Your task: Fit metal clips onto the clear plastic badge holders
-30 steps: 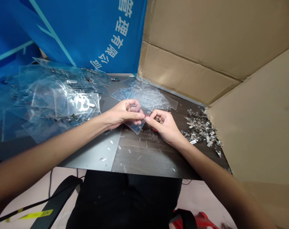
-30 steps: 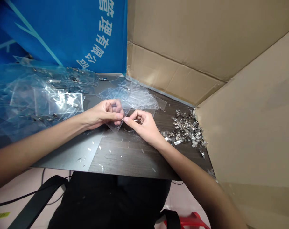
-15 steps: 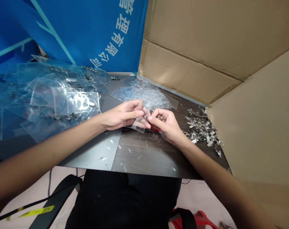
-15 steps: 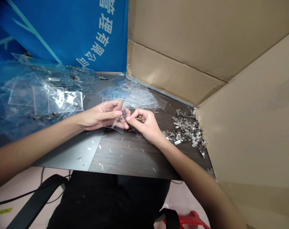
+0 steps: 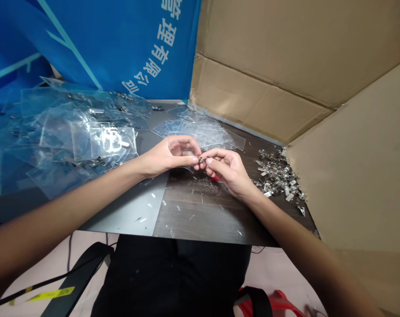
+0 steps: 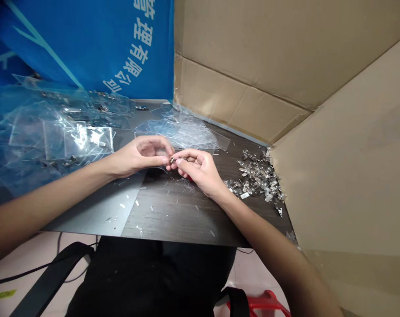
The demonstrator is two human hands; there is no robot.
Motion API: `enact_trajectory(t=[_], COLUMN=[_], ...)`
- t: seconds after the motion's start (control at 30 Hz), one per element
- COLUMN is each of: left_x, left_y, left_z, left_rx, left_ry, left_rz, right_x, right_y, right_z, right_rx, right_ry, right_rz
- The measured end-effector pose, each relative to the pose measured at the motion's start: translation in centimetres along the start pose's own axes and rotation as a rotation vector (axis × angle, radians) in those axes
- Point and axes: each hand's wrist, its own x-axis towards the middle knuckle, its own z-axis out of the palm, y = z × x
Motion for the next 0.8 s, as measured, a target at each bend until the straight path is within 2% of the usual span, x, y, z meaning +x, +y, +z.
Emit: enact_trajectory(t=[0.13,0.4,0.6,0.7,0.8], left_x=[0.1,0.1,0.0,0.0,0.2], left_y=[-0.4,-0.4,0.0,0.5,1.1], left_z=[0.0,0.2,0.0,-0.1,-0.4], left_rx=[0.013,0.039,0.154,0.218,0.252], left_ry=[0.043,0.121,0.146,0.158,0.197], left_rz=[0.078,0.069,0.092,0.083,0.097], right_x=[0.1,0.0,0.1,0.6,1.5], right_y=[0.1,-0.2,-0.3,-0.3,-0.4], right_z=[0.1,0.2,0.3,-0.1,-1.5], right_rx=[-0.003,-0.062,-0.071,-0.079,-0.183], right_ry=[0.022,0.037,0.035,0.048,0.124], right_rz=[-0.002,-0.029,0.001,0.010,0.022])
